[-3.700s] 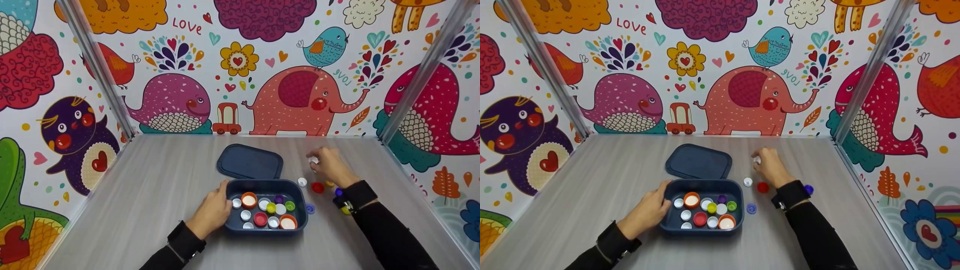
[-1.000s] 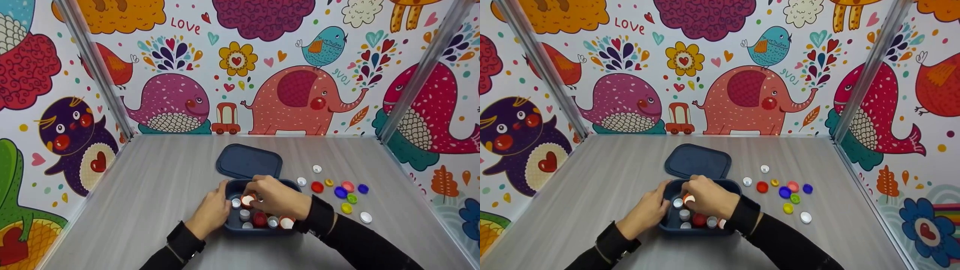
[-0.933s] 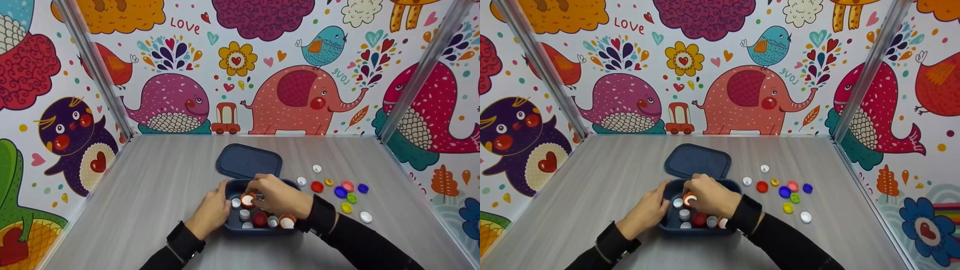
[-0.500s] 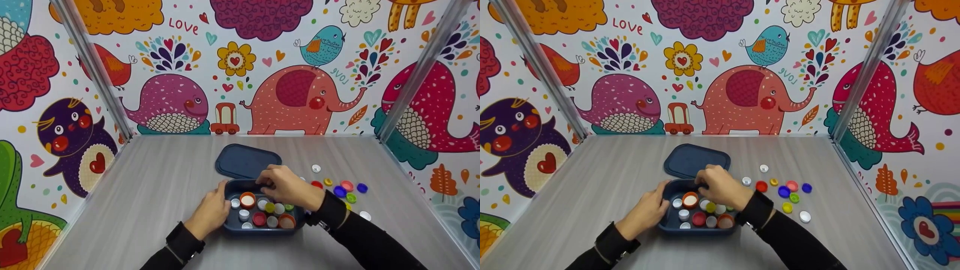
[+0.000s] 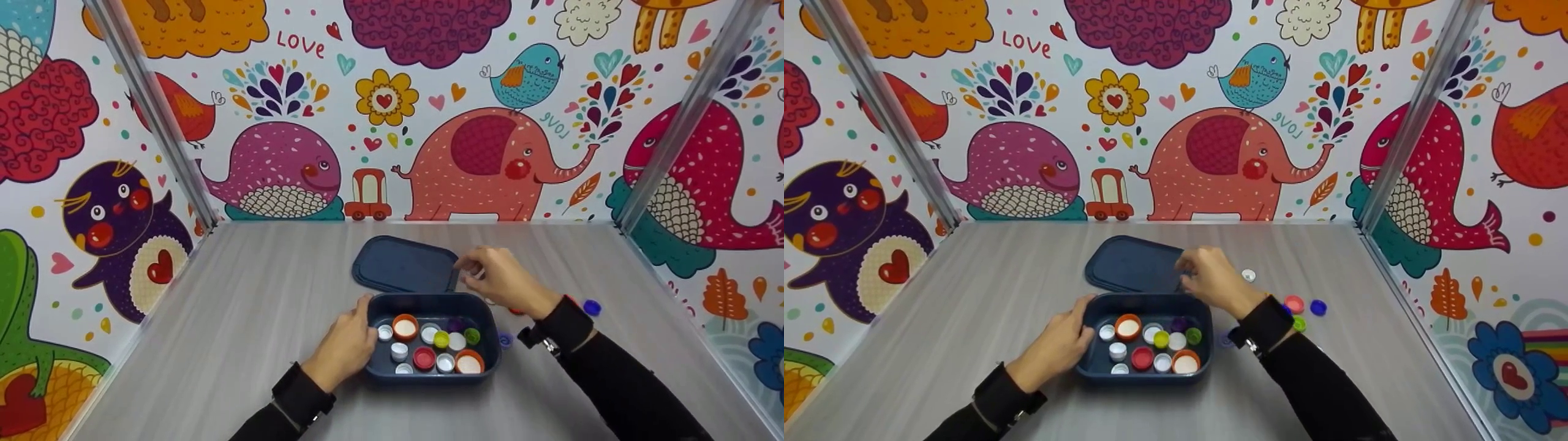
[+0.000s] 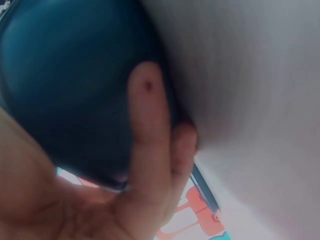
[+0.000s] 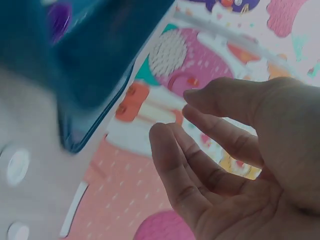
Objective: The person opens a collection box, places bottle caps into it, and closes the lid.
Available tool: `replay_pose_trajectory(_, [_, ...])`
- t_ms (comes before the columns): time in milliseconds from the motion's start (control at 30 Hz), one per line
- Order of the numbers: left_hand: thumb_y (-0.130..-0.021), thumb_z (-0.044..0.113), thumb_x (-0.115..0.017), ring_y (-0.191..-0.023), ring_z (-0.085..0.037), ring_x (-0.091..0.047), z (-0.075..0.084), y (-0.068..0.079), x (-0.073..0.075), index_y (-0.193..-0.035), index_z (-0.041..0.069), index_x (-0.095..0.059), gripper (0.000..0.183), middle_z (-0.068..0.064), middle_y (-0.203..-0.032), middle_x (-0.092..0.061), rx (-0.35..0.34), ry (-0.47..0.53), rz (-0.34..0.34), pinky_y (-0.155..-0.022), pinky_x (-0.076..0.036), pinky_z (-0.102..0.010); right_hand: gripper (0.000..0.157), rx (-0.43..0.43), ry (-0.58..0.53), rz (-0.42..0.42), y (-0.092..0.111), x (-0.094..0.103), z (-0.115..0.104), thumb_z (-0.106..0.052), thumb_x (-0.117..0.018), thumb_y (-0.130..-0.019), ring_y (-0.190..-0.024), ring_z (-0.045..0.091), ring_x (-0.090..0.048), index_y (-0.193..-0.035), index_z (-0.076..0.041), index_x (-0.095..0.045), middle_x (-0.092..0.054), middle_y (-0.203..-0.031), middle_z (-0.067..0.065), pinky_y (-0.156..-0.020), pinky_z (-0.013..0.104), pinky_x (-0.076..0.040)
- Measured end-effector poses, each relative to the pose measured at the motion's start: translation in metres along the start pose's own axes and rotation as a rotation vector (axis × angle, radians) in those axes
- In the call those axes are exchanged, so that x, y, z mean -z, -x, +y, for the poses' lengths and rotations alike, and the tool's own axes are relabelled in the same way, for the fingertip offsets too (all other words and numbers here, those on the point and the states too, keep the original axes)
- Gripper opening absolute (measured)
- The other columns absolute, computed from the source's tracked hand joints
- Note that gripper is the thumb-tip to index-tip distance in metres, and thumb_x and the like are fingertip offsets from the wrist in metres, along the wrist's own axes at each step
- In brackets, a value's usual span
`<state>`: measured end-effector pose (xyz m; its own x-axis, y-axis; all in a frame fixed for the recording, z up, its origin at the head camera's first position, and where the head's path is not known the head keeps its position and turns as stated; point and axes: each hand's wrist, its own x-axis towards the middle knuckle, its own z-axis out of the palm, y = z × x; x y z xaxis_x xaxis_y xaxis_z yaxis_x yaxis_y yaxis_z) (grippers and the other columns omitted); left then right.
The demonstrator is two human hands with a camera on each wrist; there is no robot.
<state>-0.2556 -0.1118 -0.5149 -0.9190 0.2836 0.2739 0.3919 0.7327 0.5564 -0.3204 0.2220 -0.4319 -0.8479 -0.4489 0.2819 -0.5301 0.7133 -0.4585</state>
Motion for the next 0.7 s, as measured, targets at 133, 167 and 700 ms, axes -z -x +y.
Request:
replay_pose_trajectory(133, [-0.103,0.001,-0.065,-0.118,-0.049,-0.081,0.000,0.000,0.000,-0.160,-0.010,-0.051,0.060,-0.037,-0.136,-0.077,0.013,0.000,-0.011,-0.098,-0.066,-0.063,0.023,-0.066,-0.032,0.027,-0.002,0.006,0.025,-0.002,-0.082,-0.103,-0.099,0.027,-0.079,-0.126,-0.002,-0.086,-0.088,-0.120,0.017,-0.096,0.055,-0.071])
replay_pose_trajectory(167, [-0.103,0.001,-0.064,-0.119,-0.049,-0.081,0.000,0.000,0.000,-0.160,-0.010,-0.050,0.060,-0.037,-0.137,-0.077,0.016,0.000,-0.015,-0.098,-0.067,-0.062,0.024,-0.082,-0.035,0.031,-0.002,0.006,0.031,-0.002,-0.082,-0.103,-0.100,0.029,-0.079,-0.127,-0.001,-0.086,-0.088,-0.120,0.017,-0.096,0.055,-0.071])
replay_pose_trajectory(700, [-0.106,0.002,-0.063,-0.129,-0.051,-0.078,0.001,-0.001,0.001,-0.163,-0.010,-0.048,0.060,-0.039,-0.147,-0.073,0.046,0.015,-0.040,-0.105,-0.065,-0.063,0.043,-0.467,0.014,-0.119,0.001,0.005,0.106,-0.008,-0.077,-0.110,-0.137,0.053,-0.066,-0.151,0.004,-0.072,-0.068,-0.152,0.036,-0.121,0.069,-0.058])
